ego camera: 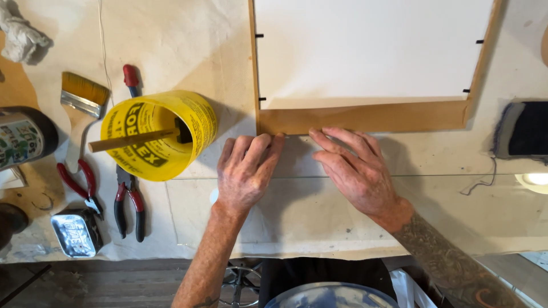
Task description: Applying gummed paper tape to the back of a picture frame using a brush and utility knife
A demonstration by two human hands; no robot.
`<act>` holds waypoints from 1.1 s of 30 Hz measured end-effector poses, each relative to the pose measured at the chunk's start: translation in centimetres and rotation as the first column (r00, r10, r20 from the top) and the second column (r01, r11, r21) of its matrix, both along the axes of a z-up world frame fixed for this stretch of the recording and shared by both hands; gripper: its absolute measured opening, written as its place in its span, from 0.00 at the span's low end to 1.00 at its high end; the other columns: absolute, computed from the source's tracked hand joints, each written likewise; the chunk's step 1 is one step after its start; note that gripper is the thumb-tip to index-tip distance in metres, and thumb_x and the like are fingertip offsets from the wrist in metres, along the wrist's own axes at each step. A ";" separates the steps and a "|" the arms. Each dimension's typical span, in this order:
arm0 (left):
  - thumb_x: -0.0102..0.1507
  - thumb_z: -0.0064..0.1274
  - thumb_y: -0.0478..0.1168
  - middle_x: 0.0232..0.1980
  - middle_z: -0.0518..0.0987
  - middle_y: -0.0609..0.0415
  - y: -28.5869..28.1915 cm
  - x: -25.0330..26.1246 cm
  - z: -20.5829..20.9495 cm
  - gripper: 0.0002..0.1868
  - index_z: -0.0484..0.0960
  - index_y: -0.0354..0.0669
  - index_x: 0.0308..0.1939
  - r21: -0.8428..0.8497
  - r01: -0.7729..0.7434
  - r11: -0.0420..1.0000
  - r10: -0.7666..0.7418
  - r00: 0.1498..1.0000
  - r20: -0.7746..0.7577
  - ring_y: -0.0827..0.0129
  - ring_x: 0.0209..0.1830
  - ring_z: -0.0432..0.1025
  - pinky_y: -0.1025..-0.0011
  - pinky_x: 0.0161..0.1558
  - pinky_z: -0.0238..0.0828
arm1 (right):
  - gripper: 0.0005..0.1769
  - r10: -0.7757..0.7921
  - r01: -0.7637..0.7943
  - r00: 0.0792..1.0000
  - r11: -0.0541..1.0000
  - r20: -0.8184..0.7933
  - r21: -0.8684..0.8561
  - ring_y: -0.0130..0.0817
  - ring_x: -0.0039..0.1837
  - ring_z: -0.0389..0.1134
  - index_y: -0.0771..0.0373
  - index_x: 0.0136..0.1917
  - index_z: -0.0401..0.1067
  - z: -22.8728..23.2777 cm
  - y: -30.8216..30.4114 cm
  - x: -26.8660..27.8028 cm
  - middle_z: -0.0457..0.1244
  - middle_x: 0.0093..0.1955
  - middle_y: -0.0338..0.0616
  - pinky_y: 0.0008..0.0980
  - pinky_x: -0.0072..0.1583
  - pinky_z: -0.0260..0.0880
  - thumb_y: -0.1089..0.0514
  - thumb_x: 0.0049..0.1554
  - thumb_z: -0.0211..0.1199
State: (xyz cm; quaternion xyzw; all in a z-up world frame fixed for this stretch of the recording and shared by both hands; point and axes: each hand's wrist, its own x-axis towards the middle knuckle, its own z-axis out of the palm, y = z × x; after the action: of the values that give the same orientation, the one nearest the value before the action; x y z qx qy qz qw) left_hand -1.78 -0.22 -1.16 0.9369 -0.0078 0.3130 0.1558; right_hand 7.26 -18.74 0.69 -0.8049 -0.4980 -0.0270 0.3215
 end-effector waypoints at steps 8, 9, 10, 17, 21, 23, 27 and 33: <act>0.65 0.50 0.31 0.29 0.68 0.52 0.3 0.6 0.5 0.10 0.81 0.41 0.29 0.040 0.063 0.997 -0.065 0.997 0.052 0.64 0.22 0.62 0.70 0.26 0.65 | 0.05 0.046 -0.044 0.998 0.998 0.043 -0.041 0.46 0.63 0.68 0.63 0.47 0.72 -0.5 0.8 -0.5 0.68 0.59 0.51 0.42 0.61 0.65 0.68 0.56 0.59; 0.65 0.50 0.31 0.29 0.68 0.52 0.2 0.7 0.4 0.10 0.81 0.41 0.29 0.039 0.065 0.997 -0.067 0.996 0.053 0.64 0.22 0.62 0.70 0.26 0.65 | 0.05 0.044 -0.043 0.998 0.998 0.043 -0.042 0.46 0.63 0.68 0.63 0.47 0.72 -0.6 0.7 -0.6 0.68 0.59 0.51 0.42 0.61 0.65 0.68 0.56 0.59; 0.65 0.50 0.31 0.29 0.68 0.51 0.2 0.8 0.4 0.10 0.80 0.40 0.28 0.043 0.066 0.997 -0.068 0.996 0.059 0.64 0.22 0.61 0.70 0.27 0.65 | 0.05 0.045 -0.042 0.997 0.998 0.059 -0.054 0.45 0.63 0.68 0.63 0.47 0.71 -0.6 0.7 -0.6 0.67 0.60 0.50 0.42 0.62 0.65 0.68 0.56 0.59; 0.64 0.51 0.29 0.27 0.66 0.52 0.4 1.2 0.4 0.11 0.79 0.41 0.26 0.057 0.095 0.994 -0.099 0.993 0.069 0.63 0.21 0.60 0.70 0.25 0.63 | 0.04 0.049 -0.041 0.993 0.996 0.103 -0.081 0.44 0.64 0.67 0.61 0.48 0.71 -1.0 0.5 -0.8 0.67 0.61 0.49 0.42 0.63 0.63 0.64 0.58 0.57; 0.64 0.52 0.30 0.27 0.67 0.52 0.2 1.2 0.2 0.10 0.79 0.41 0.26 0.055 0.102 0.993 -0.106 0.992 0.064 0.64 0.21 0.60 0.70 0.25 0.63 | 0.06 0.056 -0.045 0.993 0.993 0.104 -0.106 0.44 0.65 0.67 0.60 0.49 0.71 -1.1 0.1 -0.9 0.67 0.61 0.49 0.43 0.64 0.63 0.63 0.58 0.57; 0.64 0.52 0.30 0.27 0.67 0.53 0.1 1.3 0.3 0.11 0.79 0.41 0.26 0.047 0.084 0.995 -0.087 0.994 0.073 0.65 0.21 0.60 0.71 0.26 0.63 | 0.07 0.050 -0.041 0.994 0.993 0.092 -0.107 0.45 0.66 0.66 0.62 0.50 0.71 -0.8 0.3 -0.9 0.66 0.62 0.50 0.43 0.65 0.62 0.62 0.58 0.56; 0.65 0.52 0.31 0.28 0.70 0.50 0.1 1.0 1.1 0.11 0.81 0.39 0.27 0.000 0.126 0.992 -0.126 0.991 0.052 0.61 0.22 0.64 0.70 0.26 0.64 | 0.14 0.033 -0.029 0.999 0.993 0.037 -0.113 0.48 0.69 0.62 0.64 0.56 0.69 -1.0 1.0 -2.3 0.63 0.65 0.56 0.48 0.65 0.62 0.65 0.54 0.59; 0.65 0.52 0.31 0.32 0.72 0.50 -0.2 0.8 0.2 0.07 0.84 0.38 0.34 0.041 0.090 0.995 -0.089 0.996 -0.027 0.62 0.25 0.65 0.69 0.28 0.63 | 0.15 -0.023 0.020 0.999 0.997 -0.039 -0.080 0.47 0.70 0.62 0.65 0.57 0.70 -1.1 1.0 -2.7 0.62 0.67 0.55 0.47 0.69 0.59 0.64 0.56 0.58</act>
State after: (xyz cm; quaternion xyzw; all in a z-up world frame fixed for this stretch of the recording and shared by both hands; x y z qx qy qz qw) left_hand -0.94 -0.44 -0.94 0.9424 -0.0543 0.2939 0.1500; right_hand 4.59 -17.72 -0.40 -0.8227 -0.4836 0.0053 0.2989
